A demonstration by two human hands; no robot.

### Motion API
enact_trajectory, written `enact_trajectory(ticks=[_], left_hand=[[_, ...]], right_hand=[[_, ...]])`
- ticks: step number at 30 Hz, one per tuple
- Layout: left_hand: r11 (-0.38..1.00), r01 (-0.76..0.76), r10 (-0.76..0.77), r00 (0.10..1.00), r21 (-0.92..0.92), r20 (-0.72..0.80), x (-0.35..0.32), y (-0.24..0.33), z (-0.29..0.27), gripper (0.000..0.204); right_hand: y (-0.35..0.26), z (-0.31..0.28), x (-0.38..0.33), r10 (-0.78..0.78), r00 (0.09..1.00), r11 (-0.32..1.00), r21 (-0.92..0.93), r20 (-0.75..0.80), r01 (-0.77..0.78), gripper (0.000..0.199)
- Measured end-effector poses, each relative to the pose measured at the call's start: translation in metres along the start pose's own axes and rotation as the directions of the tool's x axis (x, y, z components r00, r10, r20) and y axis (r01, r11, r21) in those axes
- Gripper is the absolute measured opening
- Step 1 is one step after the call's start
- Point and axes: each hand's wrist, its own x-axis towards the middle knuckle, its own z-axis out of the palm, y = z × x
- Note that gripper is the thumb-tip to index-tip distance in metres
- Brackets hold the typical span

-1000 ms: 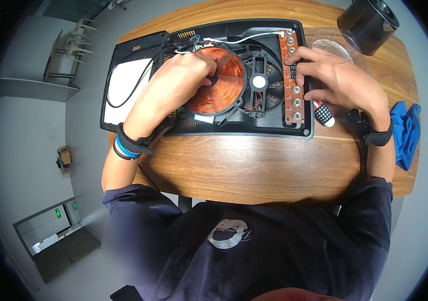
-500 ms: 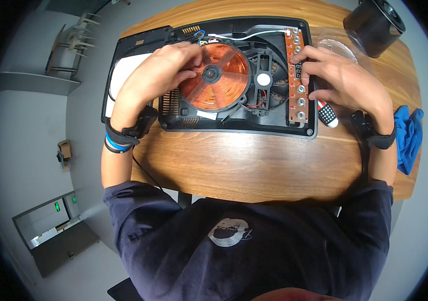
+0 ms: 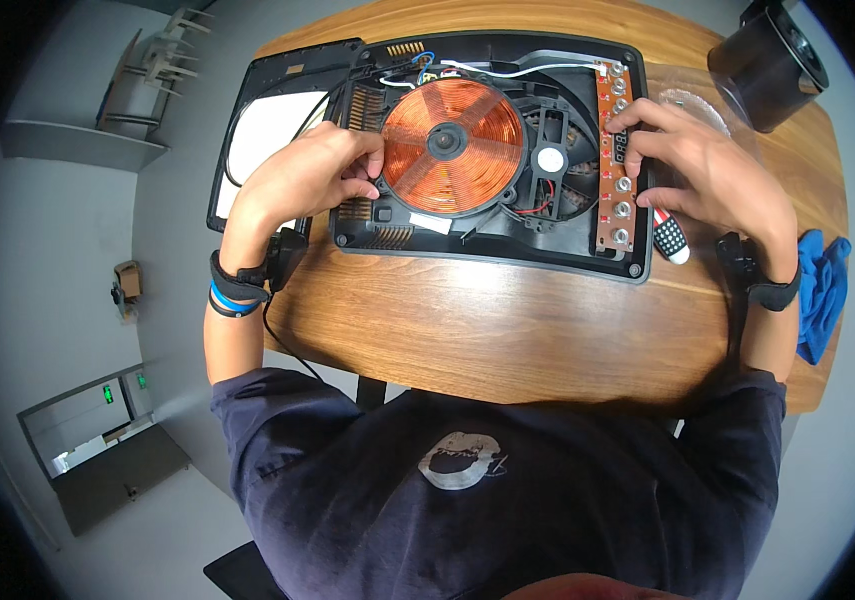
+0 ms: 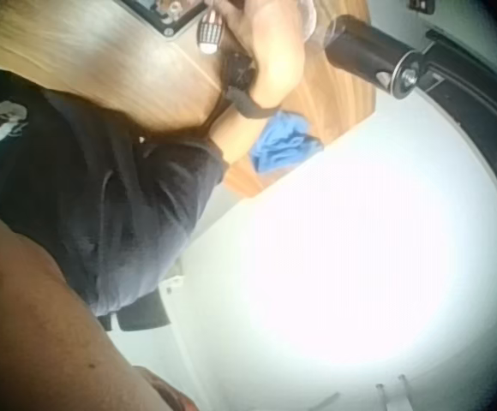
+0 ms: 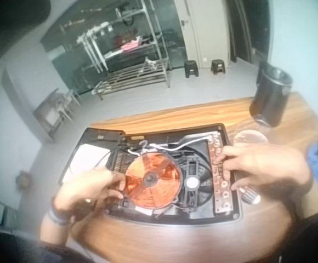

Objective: The person assembles electronic components inside a black plastic housing on a wooden table. They place a green circuit board, a copper coil, and a fan into the housing, connect wires, and use a screwdriver to secure the components.

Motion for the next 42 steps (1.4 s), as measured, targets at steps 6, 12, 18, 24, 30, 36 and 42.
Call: enact_trajectory(ticks=[6,12,18,24,30,36,42], left_hand=[[0.998,-0.057,0.059,0.997,0.029,-0.048,0.001,-0.001,0.002,0.029],[0.996,0.020,-0.027,0.997,-0.087,-0.073,-0.002,-0.016,0.006,0.032],[0.987,0.053,-0.075,0.987,-0.153,-0.145,-0.005,-0.017,0.002,0.052],[0.989,0.124,-0.131,0.987,-0.080,-0.092,0.002,-0.010,0.002,0.066],[0.985,0.165,-0.163,0.985,0.040,-0.053,0.007,-0.003,0.000,0.065],[0.983,0.093,-0.069,0.986,0.159,-0.151,0.003,0.006,0.002,0.057],[0.912,0.015,0.081,0.973,0.409,-0.217,0.001,0.026,-0.003,0.053]], right_hand=[[-0.003,0.000,0.000,0.024,1.000,1.000,0.001,0.003,-0.024,0.034],[-0.003,0.000,0.000,0.030,0.999,0.999,0.015,0.017,-0.030,0.033],[-0.001,0.000,0.000,0.011,1.000,1.000,0.011,0.022,-0.011,0.031],[0.000,0.000,0.000,-0.007,1.000,1.000,0.016,0.010,0.007,0.031],[-0.001,0.000,-0.001,0.011,1.000,1.000,0.019,0.009,-0.011,0.033],[-0.001,0.001,0.000,-0.004,1.000,1.000,0.009,-0.005,0.004,0.032],[-0.003,-0.002,-0.001,0.002,1.000,1.000,0.003,0.007,-0.002,0.034]])
